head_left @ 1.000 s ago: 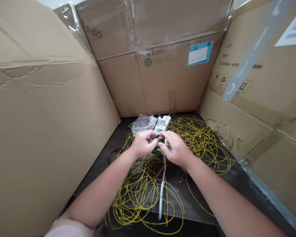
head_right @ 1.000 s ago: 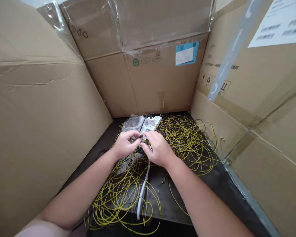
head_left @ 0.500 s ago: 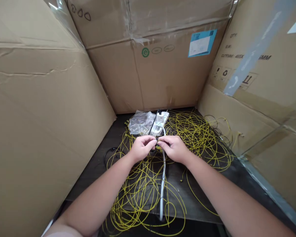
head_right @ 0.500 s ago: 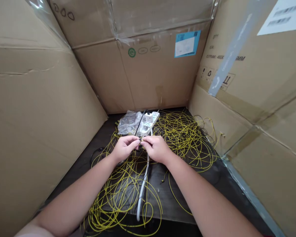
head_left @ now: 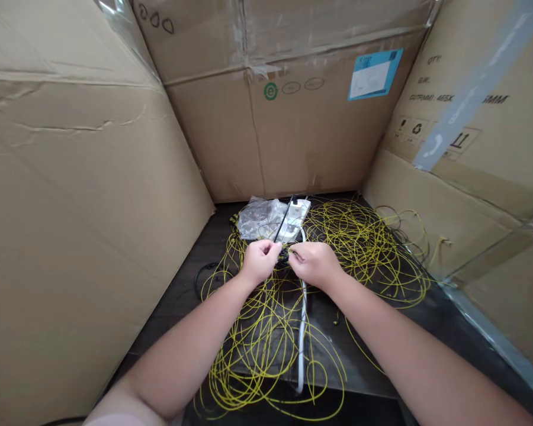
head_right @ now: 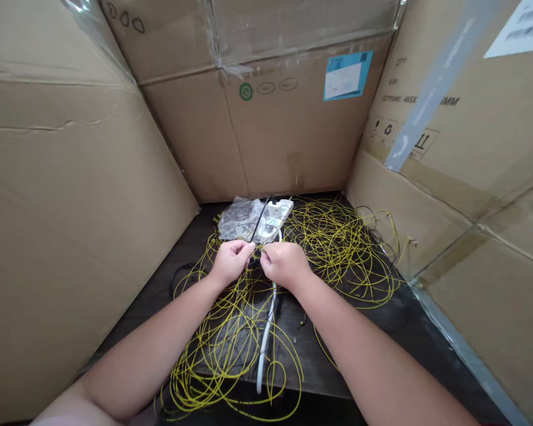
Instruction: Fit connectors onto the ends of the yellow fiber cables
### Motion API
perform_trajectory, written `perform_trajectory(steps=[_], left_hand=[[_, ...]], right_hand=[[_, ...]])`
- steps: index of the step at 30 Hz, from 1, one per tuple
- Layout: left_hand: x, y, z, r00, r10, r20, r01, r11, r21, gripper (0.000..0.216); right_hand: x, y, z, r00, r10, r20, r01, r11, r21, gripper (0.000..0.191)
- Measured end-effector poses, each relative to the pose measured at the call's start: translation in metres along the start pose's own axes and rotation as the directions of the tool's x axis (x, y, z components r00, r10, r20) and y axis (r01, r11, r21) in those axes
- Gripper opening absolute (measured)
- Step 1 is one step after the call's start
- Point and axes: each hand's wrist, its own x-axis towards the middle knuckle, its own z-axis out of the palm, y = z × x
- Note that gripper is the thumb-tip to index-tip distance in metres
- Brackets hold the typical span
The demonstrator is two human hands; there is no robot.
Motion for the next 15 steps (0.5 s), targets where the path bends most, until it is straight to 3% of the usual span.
perform_trajectory(steps=[6,8,15], left_hand=[[0.0043,-0.0026,0.0008,0.995,-0.081,0.065,0.092,0.977,-0.192,0.028],[0.0038,-0.0025,0.0021,0.992,-0.077,0.103,0.098,0.971,-0.219,0.024],[0.0007,0.0022,-0.0004,0.977,-0.011,0.214,0.071,0.958,-0.279,0.025]], right_hand=[[0.005,0.003,0.0024,0.972,0.142,0.187,-0.128,0.988,-0.083,0.018],[0.0048,0.0031,0.0019,0.97,0.154,0.191,-0.142,0.987,-0.073,0.019],[-0.0021,0.0029,-0.0017,0.998,0.032,0.051,-0.047,0.941,0.336,0.026]])
